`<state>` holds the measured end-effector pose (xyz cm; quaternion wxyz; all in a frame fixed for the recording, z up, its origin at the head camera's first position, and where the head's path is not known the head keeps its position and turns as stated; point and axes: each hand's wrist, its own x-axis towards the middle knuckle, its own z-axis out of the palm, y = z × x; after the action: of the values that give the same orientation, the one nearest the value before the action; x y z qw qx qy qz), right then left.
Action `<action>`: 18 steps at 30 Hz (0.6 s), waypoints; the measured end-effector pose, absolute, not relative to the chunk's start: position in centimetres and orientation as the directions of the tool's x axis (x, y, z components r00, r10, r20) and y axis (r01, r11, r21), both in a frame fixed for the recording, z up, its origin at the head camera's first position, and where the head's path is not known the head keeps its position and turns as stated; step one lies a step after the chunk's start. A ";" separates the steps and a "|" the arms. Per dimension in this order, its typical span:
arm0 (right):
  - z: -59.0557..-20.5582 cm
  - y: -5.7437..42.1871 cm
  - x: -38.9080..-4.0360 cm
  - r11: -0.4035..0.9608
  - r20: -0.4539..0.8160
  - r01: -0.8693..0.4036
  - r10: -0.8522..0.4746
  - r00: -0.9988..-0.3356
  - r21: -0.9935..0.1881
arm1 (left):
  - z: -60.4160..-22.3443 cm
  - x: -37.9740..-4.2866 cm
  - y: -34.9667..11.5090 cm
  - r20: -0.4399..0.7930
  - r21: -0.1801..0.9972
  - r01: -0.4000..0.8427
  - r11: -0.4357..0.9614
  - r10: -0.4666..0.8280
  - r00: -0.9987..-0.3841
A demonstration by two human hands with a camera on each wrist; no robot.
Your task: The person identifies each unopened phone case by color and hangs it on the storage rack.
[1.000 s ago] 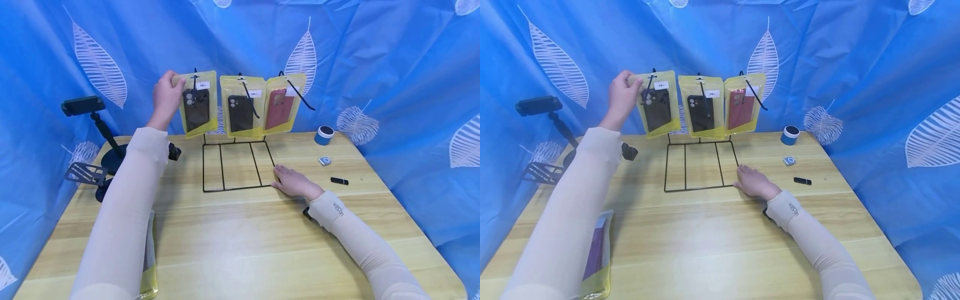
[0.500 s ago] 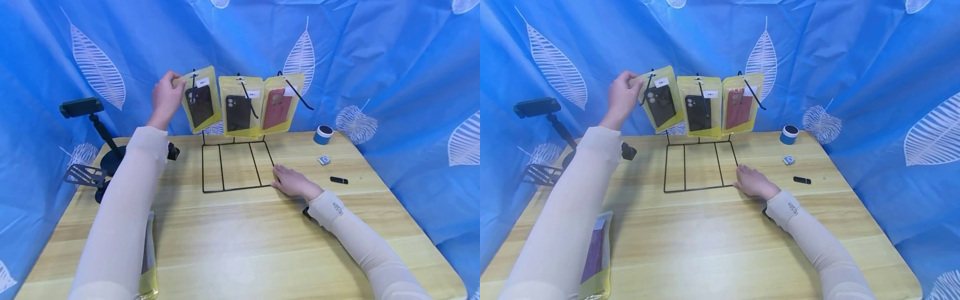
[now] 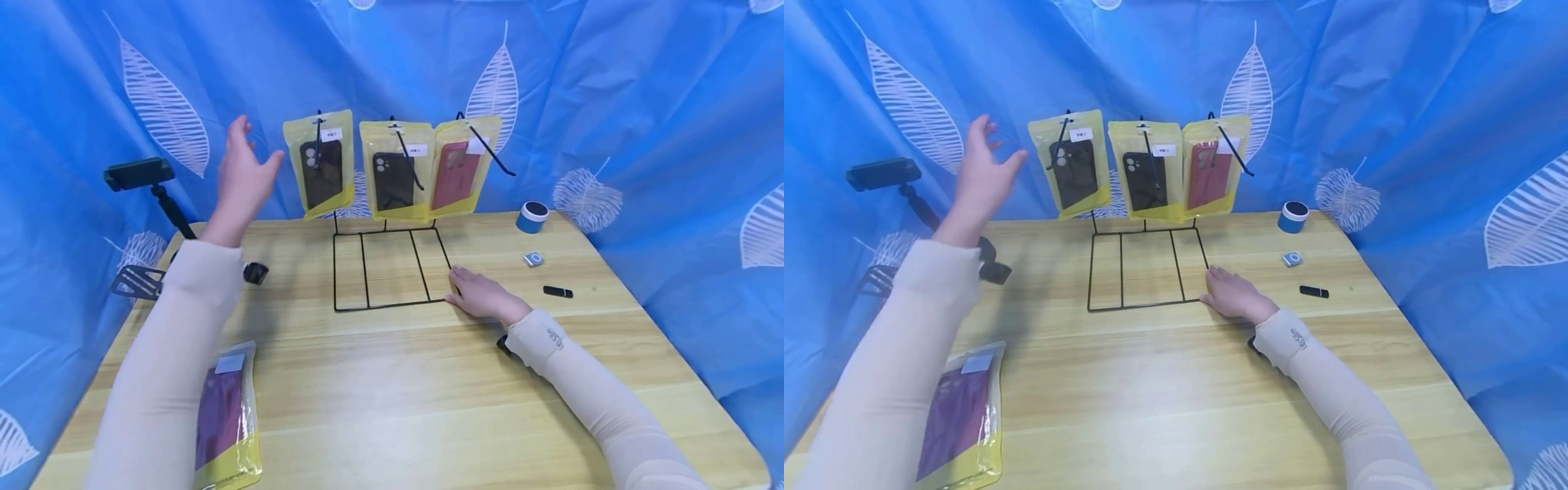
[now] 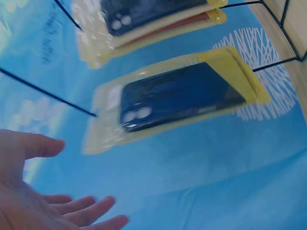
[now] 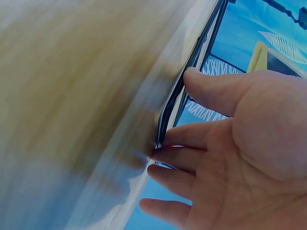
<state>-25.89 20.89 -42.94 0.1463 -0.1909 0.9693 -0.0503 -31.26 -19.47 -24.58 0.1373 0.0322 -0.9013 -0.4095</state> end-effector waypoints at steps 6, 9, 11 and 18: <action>-42.7 20.9 -26.0 0.921 -0.269 -0.356 -0.387 -0.882 -0.160 | -25.9 -24.0 -21.5 0.195 0.595 0.107 0.797 -0.014 -0.981; -42.7 20.9 -26.0 0.921 -0.271 -0.357 -0.388 -0.881 -0.155 | -27.1 -21.2 -22.2 0.119 0.482 0.136 0.865 0.089 -0.989; -42.7 20.9 -26.1 0.920 -0.270 -0.359 -0.390 -0.880 -0.157 | -28.1 -19.8 -23.0 0.027 0.385 0.158 0.909 0.160 -0.987; -42.6 20.7 -26.0 0.918 -0.267 -0.359 -0.393 -0.880 -0.167 | -33.2 -17.3 -27.0 -0.353 0.200 0.204 0.958 0.264 -0.898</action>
<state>-25.97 20.72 -42.62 0.1493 -0.1943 0.9679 -0.0563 -17.30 -26.98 -33.18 -0.1916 -0.1204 -0.9708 -0.0792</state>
